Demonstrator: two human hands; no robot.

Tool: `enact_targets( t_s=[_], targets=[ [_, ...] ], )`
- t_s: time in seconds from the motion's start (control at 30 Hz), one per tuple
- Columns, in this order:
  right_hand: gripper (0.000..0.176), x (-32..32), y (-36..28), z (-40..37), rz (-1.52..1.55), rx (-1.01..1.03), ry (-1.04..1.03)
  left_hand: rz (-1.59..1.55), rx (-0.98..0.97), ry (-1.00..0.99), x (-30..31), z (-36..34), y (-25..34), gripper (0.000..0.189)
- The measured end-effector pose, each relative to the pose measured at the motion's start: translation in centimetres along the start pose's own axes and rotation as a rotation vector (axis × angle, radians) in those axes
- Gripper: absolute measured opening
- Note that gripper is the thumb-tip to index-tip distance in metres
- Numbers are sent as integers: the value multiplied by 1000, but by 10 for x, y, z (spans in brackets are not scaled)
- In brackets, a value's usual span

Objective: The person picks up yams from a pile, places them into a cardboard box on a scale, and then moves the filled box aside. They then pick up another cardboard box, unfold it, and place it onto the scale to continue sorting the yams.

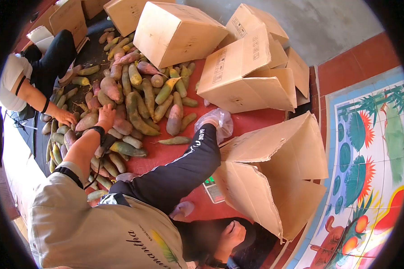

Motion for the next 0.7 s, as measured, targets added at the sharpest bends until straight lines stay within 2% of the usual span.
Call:
enact_targets(
  t_s=[0.03, 0.17, 0.2, 0.23, 0.3, 0.33, 0.4, 0.43, 0.47, 0.5, 0.53, 0.57, 0.67, 0.7],
  targets=[
    [7, -1, 0, 0, -1, -3, -6, 37, -14, 44, 2, 1, -1, 47],
    [7, 1, -4, 5, 3, -12, -1, 194, -117, 15, -17, -12, 7, 39],
    [7, 1, -5, 6, 1, -6, 1, 397, -237, 23, 21, -45, 13, 36],
    [7, 1, -6, 7, -1, -1, 4, 402, -236, 26, 16, -44, 15, 36],
    [7, 1, -6, 8, 13, 1, 11, 162, -259, -361, -27, -46, 24, 79],
    [7, 1, -7, 9, 23, 8, 16, 163, -259, -351, -9, -54, 24, 79],
    [7, 1, -7, 10, 19, 18, 43, -70, -201, -652, 20, -93, 27, 73],
    [7, 3, -9, 10, 20, 34, 60, -66, -211, -643, 3, -94, 28, 73],
    [8, 3, -10, 12, 22, 30, 43, -240, -154, -560, -19, -82, 23, 60],
    [8, 4, -9, 11, 16, 18, 50, -412, -99, -474, -24, -72, 19, 56],
    [9, 4, -8, 10, 22, 12, 55, -432, -114, -594, -11, -86, 20, 54],
    [11, 3, -8, 10, 30, 9, 59, -427, -122, -585, -5, -91, 18, 54],
    [11, 7, -10, 13, 31, 12, 83, -892, -125, -682, 7, -107, 27, 57],
    [11, 8, -11, 13, 42, 25, 95, -891, -128, -678, 12, -109, 29, 57]
  ],
)
Point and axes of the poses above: each hand's wrist, its own z-axis towards the middle knuckle, its own x-axis out of the back of the hand, y = z × x, the point moved 10 cm from there along z, towards the middle knuckle, and after that the axes turned 11 degrees about x, right-handed, at the moved point
